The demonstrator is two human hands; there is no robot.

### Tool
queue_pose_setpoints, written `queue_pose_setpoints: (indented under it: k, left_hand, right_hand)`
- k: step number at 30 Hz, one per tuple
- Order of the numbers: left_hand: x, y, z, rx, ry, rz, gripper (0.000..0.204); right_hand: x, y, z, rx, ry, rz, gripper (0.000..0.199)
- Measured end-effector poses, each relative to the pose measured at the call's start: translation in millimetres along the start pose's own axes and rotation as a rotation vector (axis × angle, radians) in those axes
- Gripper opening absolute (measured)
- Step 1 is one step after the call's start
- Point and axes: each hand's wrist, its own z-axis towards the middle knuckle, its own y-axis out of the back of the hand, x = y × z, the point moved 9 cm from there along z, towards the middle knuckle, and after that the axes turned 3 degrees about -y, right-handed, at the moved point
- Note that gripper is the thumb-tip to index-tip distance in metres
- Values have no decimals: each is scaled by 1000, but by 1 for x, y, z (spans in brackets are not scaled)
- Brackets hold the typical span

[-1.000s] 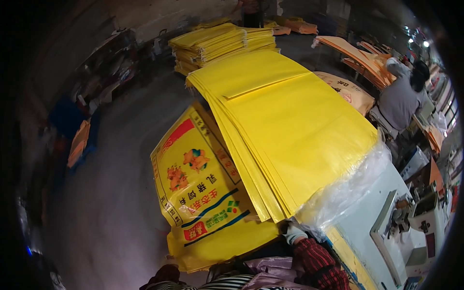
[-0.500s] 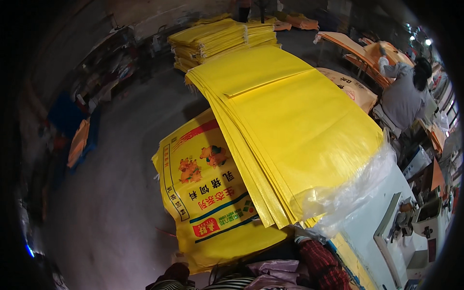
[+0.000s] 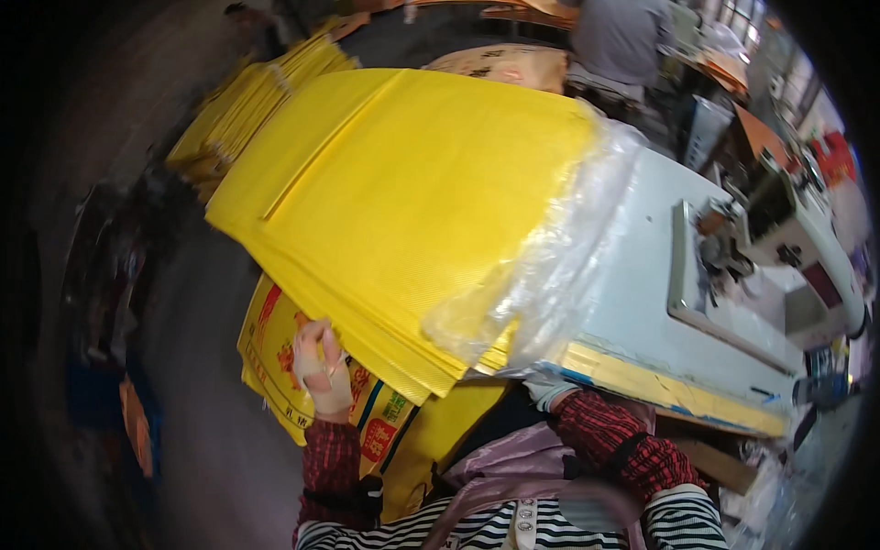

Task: The recorder is folding and preparing yellow plastic woven bags at a sewing station.

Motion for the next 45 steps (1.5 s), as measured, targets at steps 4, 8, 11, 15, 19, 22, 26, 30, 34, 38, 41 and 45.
queue_pose_setpoints:
  k: [4, 8, 11, 15, 19, 22, 26, 30, 34, 38, 41, 45]
  left_hand:
    - [-82, -65, 60, 191, -337, 306, 21]
    - [-60, -80, 43, 209, -355, 443, 19]
    - [-16, -56, 18, 247, 132, 206, 25]
    - [-25, -52, -2, 97, 217, -33, 24]
    - [-110, -79, 3, 241, -308, 298, 28]
    - [-130, -105, -1, 389, -375, 337, 28]
    - [-106, -135, -7, 610, -402, 490, 45]
    - [-97, -145, -11, 802, -468, 463, 49]
    - [-86, -151, 3, 706, -456, 405, 51]
    - [-88, -170, 15, 848, -443, 417, 48]
    - [-113, -155, 16, 855, -558, 336, 51]
    - [-120, -154, 3, 819, -619, 649, 54]
  right_hand:
    - [-7, -6, -29, -186, 113, 165, 31]
    - [-38, -3, -72, 44, -149, 518, 46]
    - [-62, -30, -75, -30, -277, 538, 41]
    - [-39, 1, -76, 85, -126, 518, 42]
    - [-54, -37, -57, -76, -49, 421, 41]
    - [-59, -45, -56, -221, -19, 468, 42]
    - [-64, -55, -62, -403, 33, 516, 38]
    - [-75, -61, -74, -151, -67, 486, 38]
    - [-71, -67, -74, -62, -95, 538, 50]
    - [-59, -34, -86, -78, -47, 377, 48]
    - [-69, -30, -97, -209, -63, 459, 47]
    - [-78, -28, -112, -206, -115, 588, 48]
